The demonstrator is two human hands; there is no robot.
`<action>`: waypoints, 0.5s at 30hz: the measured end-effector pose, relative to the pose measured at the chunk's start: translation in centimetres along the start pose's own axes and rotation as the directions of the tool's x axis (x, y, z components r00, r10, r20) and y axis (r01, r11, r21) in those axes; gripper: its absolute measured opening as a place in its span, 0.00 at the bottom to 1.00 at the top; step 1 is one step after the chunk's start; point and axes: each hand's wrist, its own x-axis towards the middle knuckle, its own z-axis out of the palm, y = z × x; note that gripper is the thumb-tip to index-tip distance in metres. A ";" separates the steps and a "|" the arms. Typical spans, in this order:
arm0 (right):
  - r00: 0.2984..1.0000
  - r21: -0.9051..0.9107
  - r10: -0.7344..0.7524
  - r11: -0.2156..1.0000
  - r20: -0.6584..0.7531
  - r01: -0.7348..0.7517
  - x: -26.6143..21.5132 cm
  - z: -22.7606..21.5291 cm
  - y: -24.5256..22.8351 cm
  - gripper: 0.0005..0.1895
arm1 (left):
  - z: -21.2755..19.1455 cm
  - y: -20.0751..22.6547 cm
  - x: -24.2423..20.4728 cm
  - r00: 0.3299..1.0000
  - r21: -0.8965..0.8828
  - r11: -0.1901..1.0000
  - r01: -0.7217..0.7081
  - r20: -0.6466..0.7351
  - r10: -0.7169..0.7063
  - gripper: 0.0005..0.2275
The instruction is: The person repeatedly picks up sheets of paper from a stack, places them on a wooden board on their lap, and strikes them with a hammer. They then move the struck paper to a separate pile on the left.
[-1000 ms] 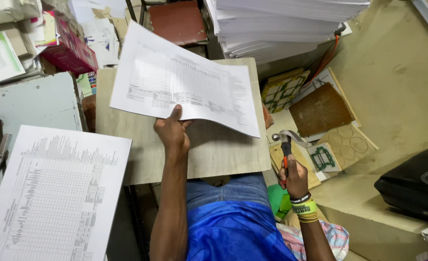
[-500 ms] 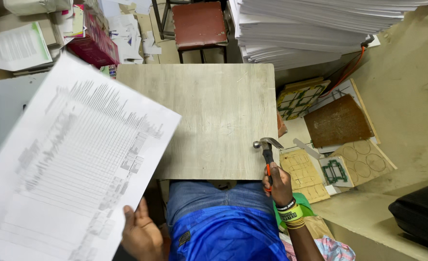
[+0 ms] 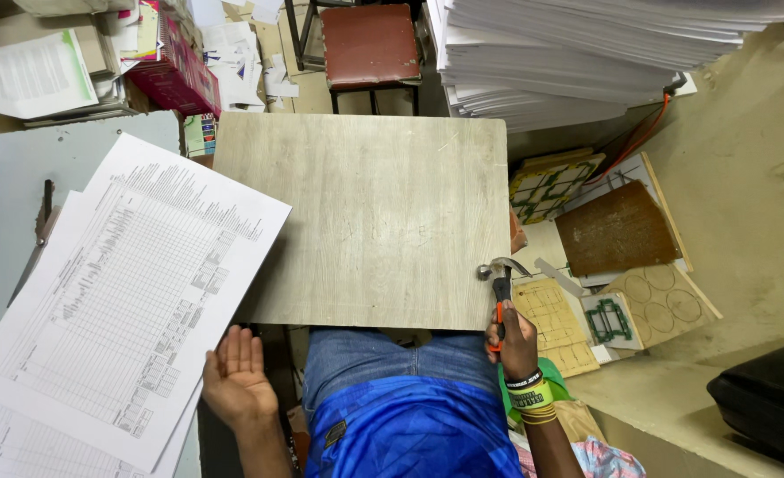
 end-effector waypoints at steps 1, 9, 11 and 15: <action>1.000 -0.001 -0.005 1.000 0.007 0.005 0.3 0.1 -0.1 0.27 | 0.5 0.0 0.6 1.000 -0.007 1.000 -0.003 -0.001 0.003 0.17; 0.996 0.065 -0.090 0.994 -0.015 0.091 0.9 -0.3 1.7 0.24 | 4.2 0.3 4.4 0.954 -0.236 0.972 0.001 0.292 0.070 0.19; 0.995 0.054 -0.098 0.994 -0.007 0.098 1.3 -0.4 1.6 0.24 | 5.7 2.2 3.4 0.959 -0.300 0.953 -0.046 0.255 0.127 0.16; 0.993 0.039 -0.116 0.992 -0.013 0.116 1.0 -0.4 1.6 0.24 | 5.8 5.1 3.4 0.946 -0.407 0.892 -0.194 0.164 0.280 0.13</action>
